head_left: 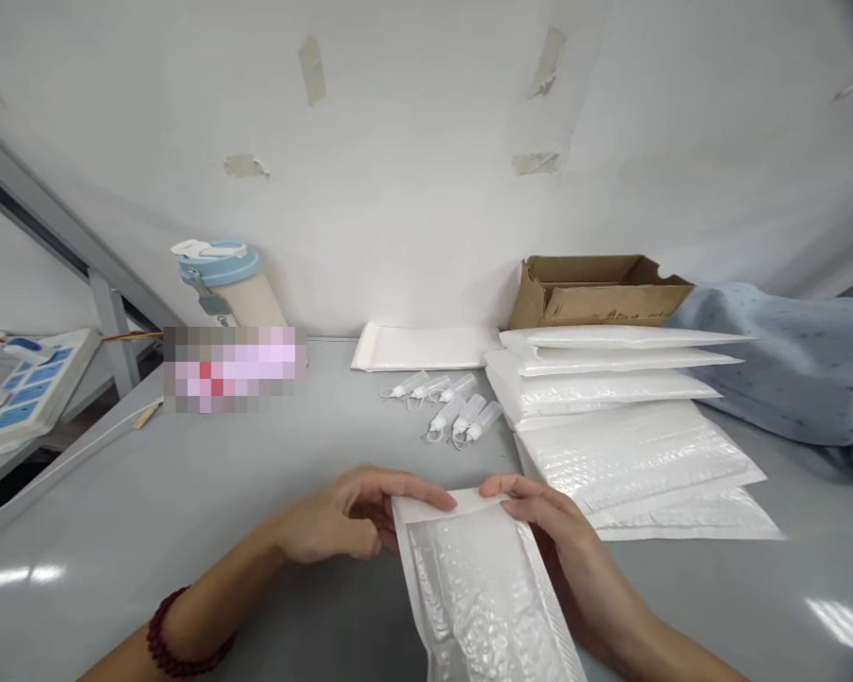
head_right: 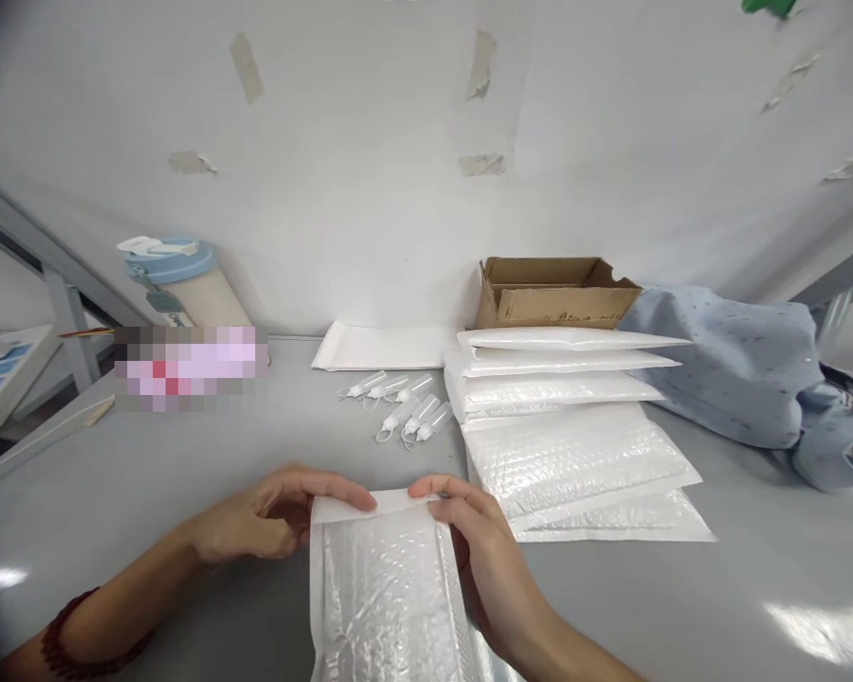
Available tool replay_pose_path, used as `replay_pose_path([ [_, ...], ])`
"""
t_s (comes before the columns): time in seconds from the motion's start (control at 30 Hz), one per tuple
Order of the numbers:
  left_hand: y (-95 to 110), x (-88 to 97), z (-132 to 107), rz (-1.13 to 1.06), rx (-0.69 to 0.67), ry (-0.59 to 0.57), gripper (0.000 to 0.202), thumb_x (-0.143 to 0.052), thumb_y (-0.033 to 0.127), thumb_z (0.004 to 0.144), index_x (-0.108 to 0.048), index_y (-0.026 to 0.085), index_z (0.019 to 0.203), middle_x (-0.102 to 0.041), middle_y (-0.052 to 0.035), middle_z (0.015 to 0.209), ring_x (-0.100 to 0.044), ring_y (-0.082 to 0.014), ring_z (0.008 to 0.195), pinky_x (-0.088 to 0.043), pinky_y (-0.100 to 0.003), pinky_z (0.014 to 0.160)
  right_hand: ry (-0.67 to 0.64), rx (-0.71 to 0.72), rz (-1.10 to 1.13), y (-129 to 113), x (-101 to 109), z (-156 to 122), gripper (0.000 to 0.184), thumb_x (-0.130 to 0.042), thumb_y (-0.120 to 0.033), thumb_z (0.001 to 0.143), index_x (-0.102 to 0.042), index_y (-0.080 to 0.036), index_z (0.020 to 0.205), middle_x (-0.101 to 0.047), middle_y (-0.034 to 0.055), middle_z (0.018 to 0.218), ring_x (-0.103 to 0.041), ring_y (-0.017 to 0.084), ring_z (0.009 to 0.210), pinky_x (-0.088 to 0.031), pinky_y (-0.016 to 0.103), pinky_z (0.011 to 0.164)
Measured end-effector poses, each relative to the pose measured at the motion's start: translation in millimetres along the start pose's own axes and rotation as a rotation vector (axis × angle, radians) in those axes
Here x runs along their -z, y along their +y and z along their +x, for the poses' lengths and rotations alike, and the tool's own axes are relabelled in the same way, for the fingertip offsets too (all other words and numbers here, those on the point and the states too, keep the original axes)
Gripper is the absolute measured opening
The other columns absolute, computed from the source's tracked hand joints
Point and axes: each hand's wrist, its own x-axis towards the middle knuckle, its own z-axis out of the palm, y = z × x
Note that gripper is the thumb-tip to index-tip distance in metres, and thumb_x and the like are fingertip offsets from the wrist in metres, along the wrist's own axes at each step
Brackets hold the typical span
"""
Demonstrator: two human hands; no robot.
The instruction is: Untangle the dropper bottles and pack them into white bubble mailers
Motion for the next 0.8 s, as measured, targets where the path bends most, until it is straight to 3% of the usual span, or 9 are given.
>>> replay_pose_path([
  [0.17, -3, -4.1, 8, 0.119, -0.062, 0.268, 0.02, -0.066, 0.02, 0.075, -0.074, 0.023, 0.093, -0.07, -0.0004, 0.081, -0.06, -0.0098, 0.067, -0.044, -0.018, 0.063, -0.007, 0.024, 0.053, 4, 6, 2, 0.025, -0.055, -0.022, 0.074, -0.067, -0.016, 0.095, -0.061, 0.001, 0.066, -0.051, 0.012, 0.058, -0.036, 0.022, 0.053],
  [0.3, -4, -0.5, 8, 0.212, -0.09, 0.417, 0.012, -0.066, 0.019, 0.073, -0.075, 0.021, 0.08, -0.072, -0.0009, 0.075, -0.061, -0.0113, 0.062, -0.047, -0.02, 0.06, -0.171, 0.072, -0.074, 6, 3, 1, 0.03, -0.061, -0.022, 0.078, -0.062, -0.022, 0.108, -0.066, 0.0005, 0.078, -0.057, 0.012, 0.065, -0.043, 0.025, 0.064],
  [0.37, -3, 2.2, 7, 0.254, -0.114, 0.436, 0.011, -0.066, 0.019, 0.074, -0.075, 0.021, 0.079, -0.073, -0.0022, 0.084, -0.064, -0.0148, 0.072, -0.05, -0.023, 0.065, -0.238, 0.152, -0.195, 6, -1, 0, 0.031, -0.063, -0.025, 0.079, -0.06, -0.026, 0.11, -0.068, 0.0013, 0.087, -0.061, 0.014, 0.073, -0.046, 0.029, 0.071],
  [0.47, -1, 3.4, 7, 0.311, -0.194, 0.418, 0.011, -0.065, 0.02, 0.076, -0.075, 0.021, 0.078, -0.07, -0.0038, 0.103, -0.064, -0.0196, 0.092, -0.051, -0.027, 0.078, -0.185, 0.422, -0.51, 11, 0, 1, 0.029, -0.059, -0.025, 0.083, -0.06, -0.029, 0.111, -0.067, 0.0033, 0.097, -0.063, 0.018, 0.084, -0.049, 0.032, 0.073],
  [0.6, -1, -1.4, 9, 0.29, -0.18, 0.415, 0.013, -0.064, 0.023, 0.077, -0.075, 0.019, 0.081, -0.071, -0.0042, 0.098, -0.065, -0.0205, 0.09, -0.051, -0.028, 0.078, -0.119, 0.795, -0.946, 18, 8, 2, 0.037, -0.048, -0.018, 0.087, -0.054, -0.03, 0.121, -0.063, 0.0077, 0.108, -0.06, 0.022, 0.094, -0.049, 0.033, 0.074],
  [0.7, -2, -7.5, 12, 0.244, -0.12, 0.423, 0.014, -0.064, 0.024, 0.078, -0.074, 0.017, 0.084, -0.073, -0.0033, 0.085, -0.065, -0.0182, 0.079, -0.05, -0.025, 0.069, -0.173, 0.813, -1.05, 20, 11, 1, 0.038, -0.043, -0.015, 0.088, -0.053, -0.028, 0.122, -0.063, 0.0078, 0.105, -0.061, 0.021, 0.089, -0.048, 0.031, 0.071],
  [0.8, -3, -11.9, 14, 0.218, -0.123, 0.447, 0.012, -0.066, 0.023, 0.075, -0.072, 0.015, 0.08, -0.07, -0.0006, 0.072, -0.062, -0.0134, 0.065, -0.047, -0.021, 0.06, -0.209, 0.74, -1.017, 18, 7, -2, 0.03, -0.045, -0.014, 0.085, -0.06, -0.025, 0.108, -0.064, 0.005, 0.094, -0.06, 0.02, 0.08, -0.045, 0.03, 0.065],
])
